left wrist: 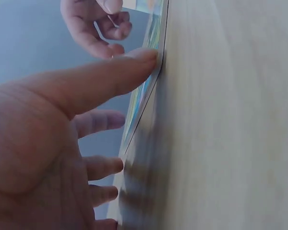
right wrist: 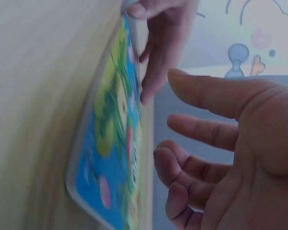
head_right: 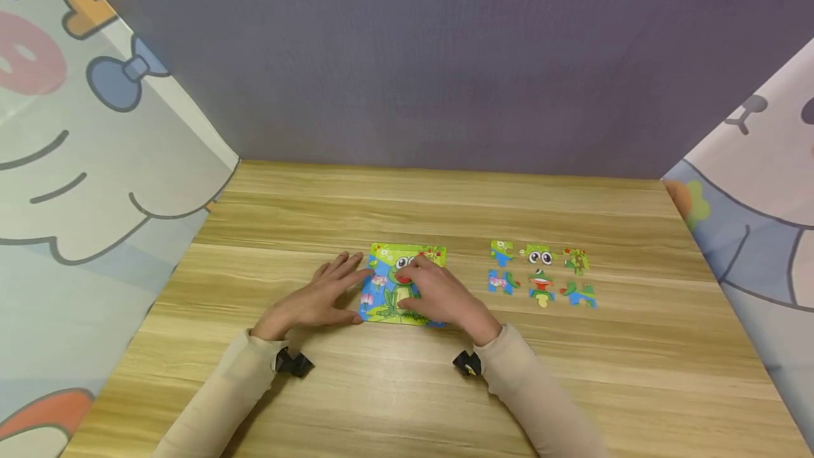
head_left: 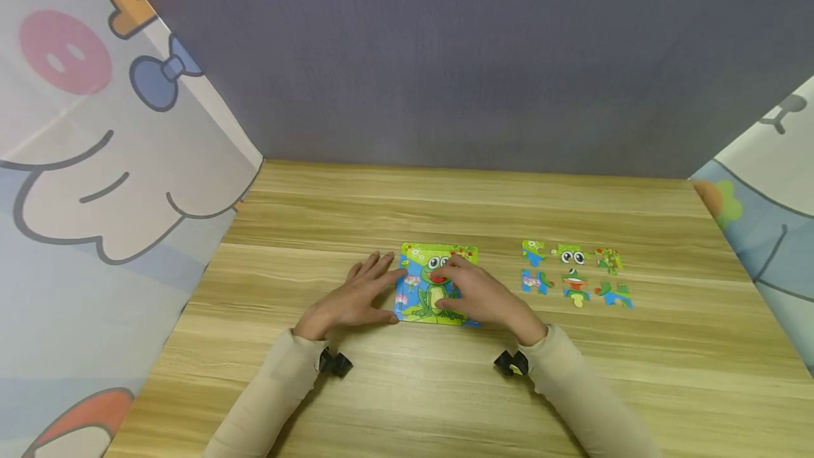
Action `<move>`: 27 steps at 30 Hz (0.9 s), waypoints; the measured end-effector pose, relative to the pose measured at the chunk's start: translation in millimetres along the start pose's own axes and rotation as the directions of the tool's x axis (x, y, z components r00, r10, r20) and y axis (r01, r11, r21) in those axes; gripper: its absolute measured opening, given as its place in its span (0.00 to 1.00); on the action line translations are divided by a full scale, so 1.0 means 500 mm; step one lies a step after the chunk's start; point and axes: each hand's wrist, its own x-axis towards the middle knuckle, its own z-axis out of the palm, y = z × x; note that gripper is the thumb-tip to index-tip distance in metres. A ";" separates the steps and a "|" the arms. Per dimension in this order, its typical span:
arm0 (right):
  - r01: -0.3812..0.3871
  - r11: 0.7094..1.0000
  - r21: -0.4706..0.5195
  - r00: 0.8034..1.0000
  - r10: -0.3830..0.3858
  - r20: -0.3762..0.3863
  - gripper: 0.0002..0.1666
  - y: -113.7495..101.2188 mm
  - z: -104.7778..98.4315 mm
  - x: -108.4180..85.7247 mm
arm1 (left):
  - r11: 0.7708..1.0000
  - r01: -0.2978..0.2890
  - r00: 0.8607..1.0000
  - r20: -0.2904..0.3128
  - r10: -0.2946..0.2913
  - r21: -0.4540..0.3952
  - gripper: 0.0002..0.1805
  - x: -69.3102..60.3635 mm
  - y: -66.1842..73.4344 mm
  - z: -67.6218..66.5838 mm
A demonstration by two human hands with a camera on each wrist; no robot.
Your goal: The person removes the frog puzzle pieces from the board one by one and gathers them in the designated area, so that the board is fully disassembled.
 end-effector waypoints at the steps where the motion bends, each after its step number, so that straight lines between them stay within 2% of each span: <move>1: -0.005 1.000 0.003 1.000 0.005 0.002 0.25 -0.004 0.004 0.003 | 1.000 0.003 1.000 0.002 -0.003 0.002 0.47 0.001 -0.002 0.001; 9: -0.088 0.996 0.017 0.996 0.087 0.031 0.32 -0.025 0.040 0.026 | 1.000 -0.022 1.000 -0.002 0.022 0.019 0.46 0.002 -0.007 0.003; 13: -0.102 0.995 0.017 0.994 0.101 0.031 0.33 -0.027 0.058 0.034 | 0.999 -0.026 1.000 0.001 0.026 0.033 0.46 0.002 -0.007 0.004; 23: -0.110 0.993 -0.041 0.993 0.108 -0.046 0.37 -0.031 0.087 0.045 | 0.999 -0.027 1.000 0.011 0.026 0.048 0.46 0.006 -0.008 0.004; 27: -0.132 0.991 -0.037 0.990 0.130 -0.062 0.37 -0.032 0.094 0.049 | 0.998 -0.026 1.000 0.014 0.025 0.056 0.45 0.005 -0.008 0.004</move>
